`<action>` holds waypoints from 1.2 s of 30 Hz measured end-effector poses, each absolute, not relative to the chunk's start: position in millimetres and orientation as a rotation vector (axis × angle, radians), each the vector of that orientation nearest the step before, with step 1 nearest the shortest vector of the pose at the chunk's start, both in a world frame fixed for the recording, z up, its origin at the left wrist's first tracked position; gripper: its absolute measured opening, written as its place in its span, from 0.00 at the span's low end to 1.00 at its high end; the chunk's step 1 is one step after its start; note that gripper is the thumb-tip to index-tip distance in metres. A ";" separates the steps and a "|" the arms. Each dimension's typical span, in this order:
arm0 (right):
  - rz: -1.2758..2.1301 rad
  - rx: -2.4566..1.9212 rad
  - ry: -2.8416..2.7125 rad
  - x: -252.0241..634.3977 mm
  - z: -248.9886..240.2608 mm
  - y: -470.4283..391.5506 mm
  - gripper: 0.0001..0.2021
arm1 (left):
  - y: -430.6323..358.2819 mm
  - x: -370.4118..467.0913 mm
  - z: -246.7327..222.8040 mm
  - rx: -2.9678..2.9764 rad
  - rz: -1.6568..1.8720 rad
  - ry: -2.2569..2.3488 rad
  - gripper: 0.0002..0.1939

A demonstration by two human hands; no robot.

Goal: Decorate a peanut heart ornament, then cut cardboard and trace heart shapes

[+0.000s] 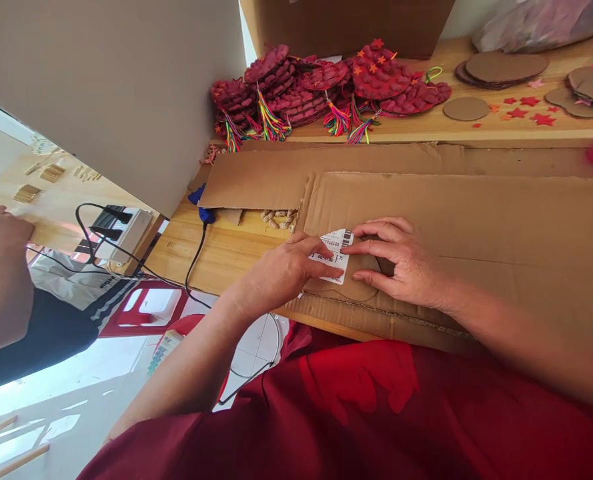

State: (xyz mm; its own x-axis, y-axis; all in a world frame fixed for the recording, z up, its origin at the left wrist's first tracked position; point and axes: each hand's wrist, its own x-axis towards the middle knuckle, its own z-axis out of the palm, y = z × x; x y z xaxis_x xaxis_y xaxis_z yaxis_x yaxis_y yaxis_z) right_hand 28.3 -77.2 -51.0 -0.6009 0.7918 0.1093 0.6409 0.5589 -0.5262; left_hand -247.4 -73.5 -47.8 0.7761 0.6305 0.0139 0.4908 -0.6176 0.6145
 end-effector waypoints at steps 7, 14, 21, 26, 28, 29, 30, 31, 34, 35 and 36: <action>0.639 -1.165 -2.447 27.7 -50.6 -77.7 0.17 | -81.7 -241.5 -40.6 2.409 0.311 0.924 0.17; 0.673 -1.177 -2.453 28.0 -50.6 -78.6 0.19 | -97.9 -221.8 -19.7 2.523 0.107 1.087 0.22; 0.720 -1.158 -2.365 29.9 -46.1 -77.9 0.16 | -124.3 -198.1 -22.9 2.682 0.047 1.304 0.23; 0.768 -1.193 -2.261 33.7 -43.6 -78.0 0.15 | -140.0 -187.9 -29.2 2.696 0.083 1.385 0.22; 0.726 -1.168 -2.306 34.2 -45.4 -77.4 0.14 | -142.9 -184.5 -29.5 2.689 0.071 1.408 0.23; 0.702 -1.154 -2.331 34.2 -46.6 -77.0 0.14 | -143.8 -182.9 -29.3 2.693 0.059 1.421 0.23; 0.684 -1.140 -2.350 34.2 -47.9 -76.7 0.14 | -144.6 -181.3 -29.1 2.700 0.042 1.437 0.23; 0.670 -1.129 -2.364 34.1 -49.2 -76.5 0.14 | -145.3 -179.7 -28.9 2.712 0.027 1.455 0.23; 0.652 -1.104 -2.387 34.4 -52.0 -76.6 0.14 | -147.3 -175.2 -28.0 2.755 0.011 1.495 0.23; 0.642 -1.102 -2.391 34.6 -52.6 -76.8 0.14 | -148.0 -173.9 -27.6 2.763 0.010 1.508 0.23; 0.632 -1.100 -2.395 34.9 -52.9 -76.9 0.14 | -148.7 -172.7 -27.1 2.767 0.009 1.521 0.23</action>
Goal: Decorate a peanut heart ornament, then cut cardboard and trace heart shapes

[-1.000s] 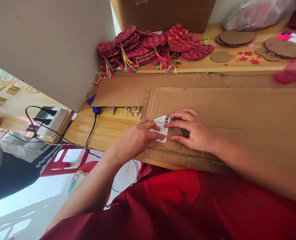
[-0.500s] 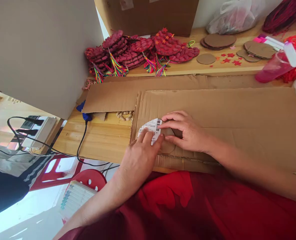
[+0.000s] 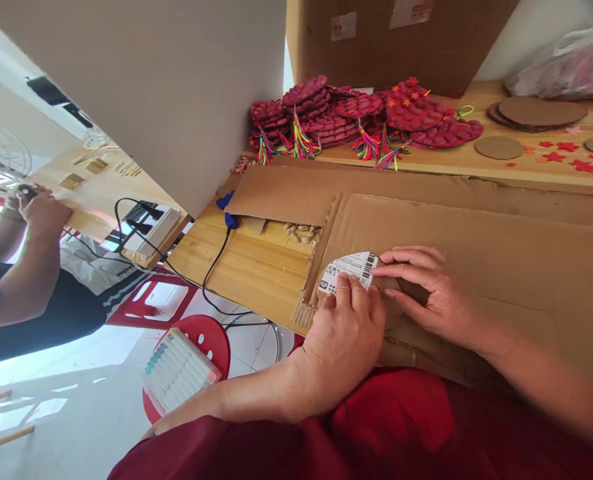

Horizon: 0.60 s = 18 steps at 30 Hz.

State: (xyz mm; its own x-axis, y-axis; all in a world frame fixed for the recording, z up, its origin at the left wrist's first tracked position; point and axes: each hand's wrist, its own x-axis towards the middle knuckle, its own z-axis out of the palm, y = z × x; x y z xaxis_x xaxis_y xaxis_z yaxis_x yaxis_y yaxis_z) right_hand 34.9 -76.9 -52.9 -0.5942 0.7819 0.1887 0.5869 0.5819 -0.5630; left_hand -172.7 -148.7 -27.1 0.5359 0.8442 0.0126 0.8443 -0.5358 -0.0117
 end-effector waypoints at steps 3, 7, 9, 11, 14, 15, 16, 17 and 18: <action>0.611 -1.094 -2.398 35.6 -53.3 -76.8 0.13 | -150.6 -170.3 -25.9 -2.702 -0.015 -1.529 0.23; 0.607 -1.092 -2.407 35.9 -53.2 -75.7 0.13 | -151.0 -169.2 -26.6 -2.680 -0.048 -1.571 0.22; 0.619 -1.093 -2.422 35.8 -53.7 -75.1 0.14 | -149.8 -169.5 -28.1 -2.681 -0.059 -1.588 0.22; 0.633 -1.096 -2.425 35.5 -54.8 -74.7 0.14 | -147.8 -170.0 -29.8 -2.686 -0.066 -1.591 0.22; 0.662 -1.118 -2.395 34.3 -55.3 -75.7 0.15 | -145.2 -170.0 -31.2 -2.719 -0.064 -1.588 0.23; 0.684 -1.126 -2.373 33.6 -54.5 -76.7 0.15 | -145.0 -169.8 -31.6 -2.732 -0.063 -1.588 0.22; 0.711 -1.134 -2.359 32.7 -53.1 -77.9 0.15 | -145.0 -169.8 -32.2 -2.737 -0.062 -1.594 0.22; 0.748 -1.143 -2.326 31.4 -51.3 -79.1 0.15 | -145.1 -169.9 -33.4 -2.741 -0.065 -1.585 0.21; 0.811 -1.137 -2.300 30.0 -49.1 -80.3 0.15 | -145.1 -170.5 -35.3 -2.737 -0.057 -1.588 0.20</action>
State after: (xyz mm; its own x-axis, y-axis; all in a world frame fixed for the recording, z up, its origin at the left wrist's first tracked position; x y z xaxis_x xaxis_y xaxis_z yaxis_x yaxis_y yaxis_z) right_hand 30.0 -80.3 -49.1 -0.5607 0.8177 0.1307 0.5550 0.4882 -0.6736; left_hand -170.5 -145.1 -35.3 0.4961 0.8681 0.0194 0.8672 -0.4964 0.0380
